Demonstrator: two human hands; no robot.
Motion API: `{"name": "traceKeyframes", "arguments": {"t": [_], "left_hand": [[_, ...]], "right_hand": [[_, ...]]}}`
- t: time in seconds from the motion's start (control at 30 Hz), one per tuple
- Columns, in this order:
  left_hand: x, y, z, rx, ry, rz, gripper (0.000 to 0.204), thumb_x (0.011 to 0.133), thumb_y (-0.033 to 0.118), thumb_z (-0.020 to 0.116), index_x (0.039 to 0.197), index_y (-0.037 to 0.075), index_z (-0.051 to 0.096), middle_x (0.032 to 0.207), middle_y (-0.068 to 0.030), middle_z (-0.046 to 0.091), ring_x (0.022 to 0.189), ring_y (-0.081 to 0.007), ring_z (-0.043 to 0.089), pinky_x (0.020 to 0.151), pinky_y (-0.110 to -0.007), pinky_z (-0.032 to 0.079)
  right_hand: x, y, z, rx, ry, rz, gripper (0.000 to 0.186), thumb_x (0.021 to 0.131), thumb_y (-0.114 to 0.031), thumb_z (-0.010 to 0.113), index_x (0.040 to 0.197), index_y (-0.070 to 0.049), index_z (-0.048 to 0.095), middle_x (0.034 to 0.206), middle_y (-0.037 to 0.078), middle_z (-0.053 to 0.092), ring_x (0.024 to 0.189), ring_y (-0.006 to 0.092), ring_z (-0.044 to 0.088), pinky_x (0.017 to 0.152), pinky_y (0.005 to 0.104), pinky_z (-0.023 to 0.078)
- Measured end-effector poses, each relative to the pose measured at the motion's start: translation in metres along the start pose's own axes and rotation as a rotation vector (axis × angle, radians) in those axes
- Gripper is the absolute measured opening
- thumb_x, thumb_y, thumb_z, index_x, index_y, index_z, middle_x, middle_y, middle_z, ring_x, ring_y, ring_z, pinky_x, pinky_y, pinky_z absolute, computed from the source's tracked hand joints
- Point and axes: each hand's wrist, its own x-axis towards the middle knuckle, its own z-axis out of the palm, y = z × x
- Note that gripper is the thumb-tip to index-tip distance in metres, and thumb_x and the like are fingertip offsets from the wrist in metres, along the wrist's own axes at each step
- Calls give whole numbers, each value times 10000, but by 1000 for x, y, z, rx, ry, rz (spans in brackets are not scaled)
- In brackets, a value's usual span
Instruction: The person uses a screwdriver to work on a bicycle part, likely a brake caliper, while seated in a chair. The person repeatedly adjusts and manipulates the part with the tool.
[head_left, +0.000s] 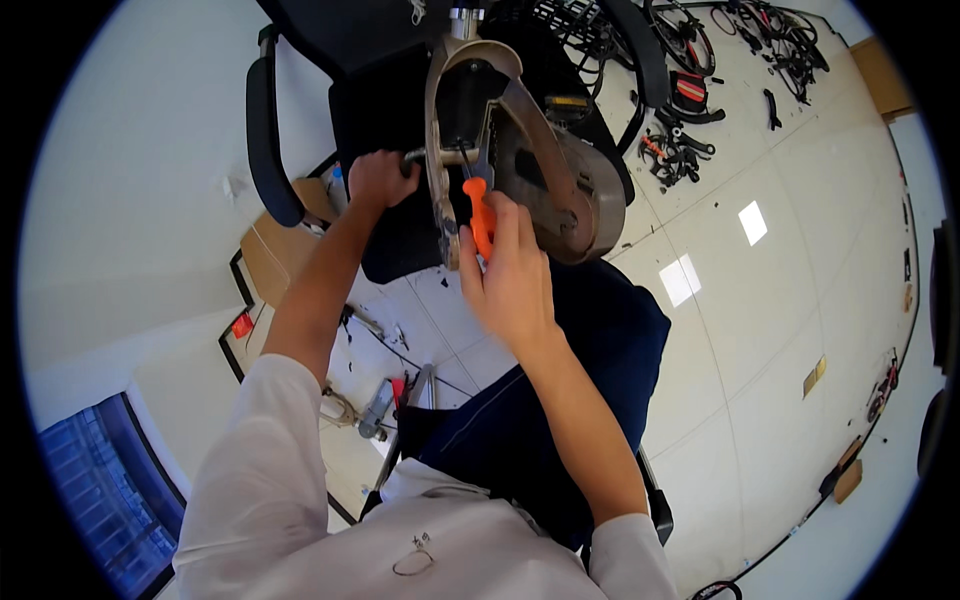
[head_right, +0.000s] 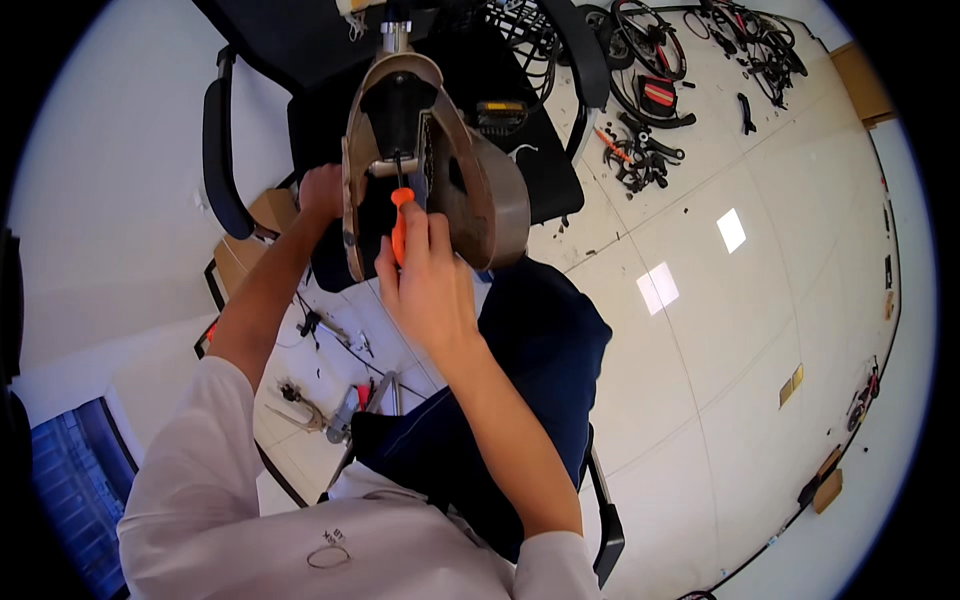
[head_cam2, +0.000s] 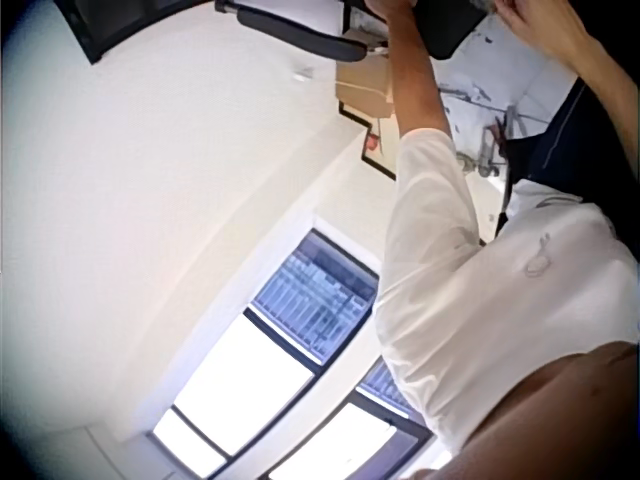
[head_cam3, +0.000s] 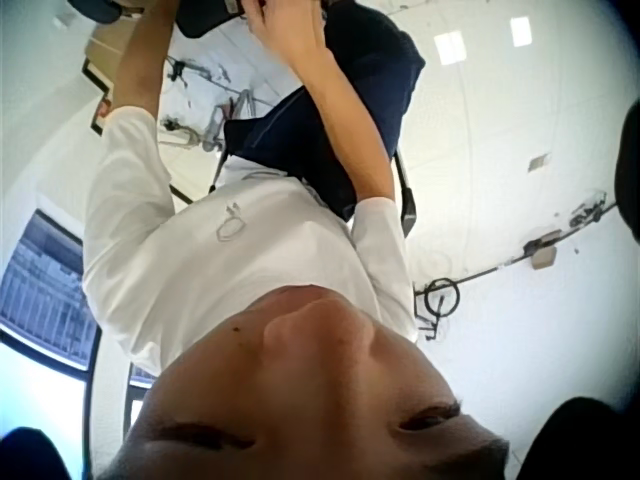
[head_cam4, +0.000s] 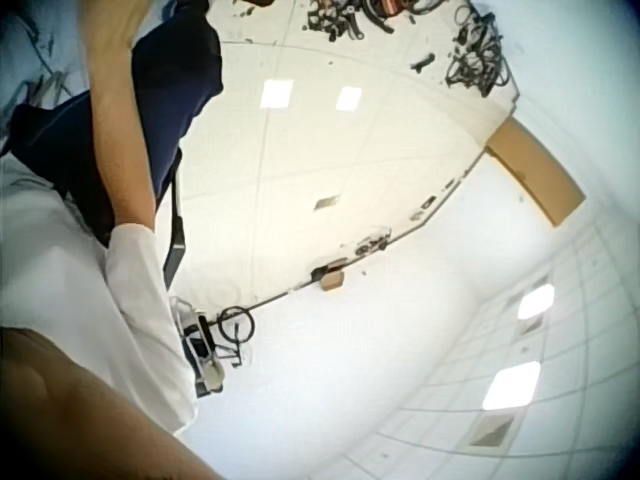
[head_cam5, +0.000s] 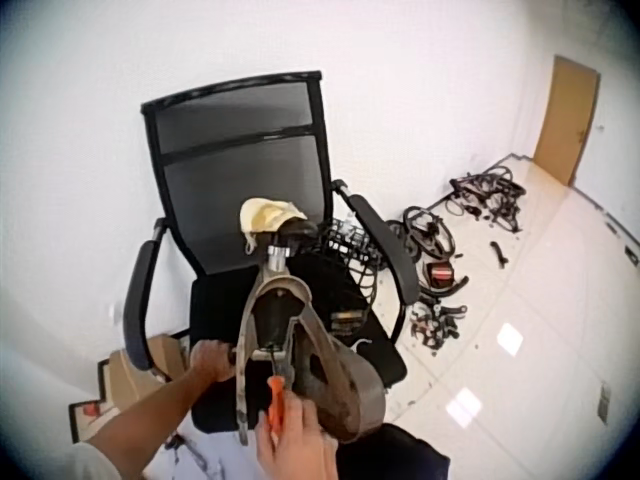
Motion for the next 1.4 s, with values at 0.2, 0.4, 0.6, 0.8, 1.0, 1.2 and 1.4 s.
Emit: {"name": "traceKeyframes", "arguments": {"t": [0.2,0.4,0.6,0.8,1.0,1.2,1.4], "left_hand": [[14,-5,-1,15,49,25,417,808,444,518,840,86,729,794,-171,693,773,-346,681,728,-433,550],[-1,-2,2,2,18,25,416,809,450,521,818,87,725,791,-176,690,763,-346,680,724,-437,549],[-2,-6,9,12,26,48,418,808,454,523,826,90,728,796,-176,691,766,-345,682,729,-430,550],[11,-6,-4,1,69,48,419,823,448,521,820,82,724,805,-180,692,772,-347,682,718,-427,550],[15,-9,5,17,104,48,418,812,449,530,805,79,725,775,-173,688,746,-341,681,704,-428,552],[4,-4,3,12,62,36,412,807,447,527,799,85,723,772,-172,688,750,-345,680,707,-434,549],[3,-6,10,4,102,50,420,809,441,525,801,69,720,775,-177,688,749,-346,680,711,-435,548]], "right_hand": [[-1,0,2,-90,-148,225,426,922,-261,595,1224,-39,392,610,216,605,538,416,607,468,471,477],[-3,-5,1,8,-177,281,463,869,-282,657,1149,-41,379,595,236,588,547,446,594,500,513,475],[-15,-1,1,-43,-101,236,329,841,-210,676,984,17,485,577,222,577,566,424,613,496,449,480],[0,-1,1,28,-86,335,311,913,-263,612,899,44,566,555,210,571,516,376,618,460,411,465],[0,-10,-1,143,-135,356,451,905,-203,622,1214,37,397,610,208,597,558,393,629,503,419,490],[-17,6,6,-266,-210,151,360,888,-178,625,1120,36,453,627,207,598,578,397,634,529,438,532],[-11,7,3,-30,-189,345,301,924,-225,579,854,67,577,646,246,603,596,406,629,558,433,501]]}}
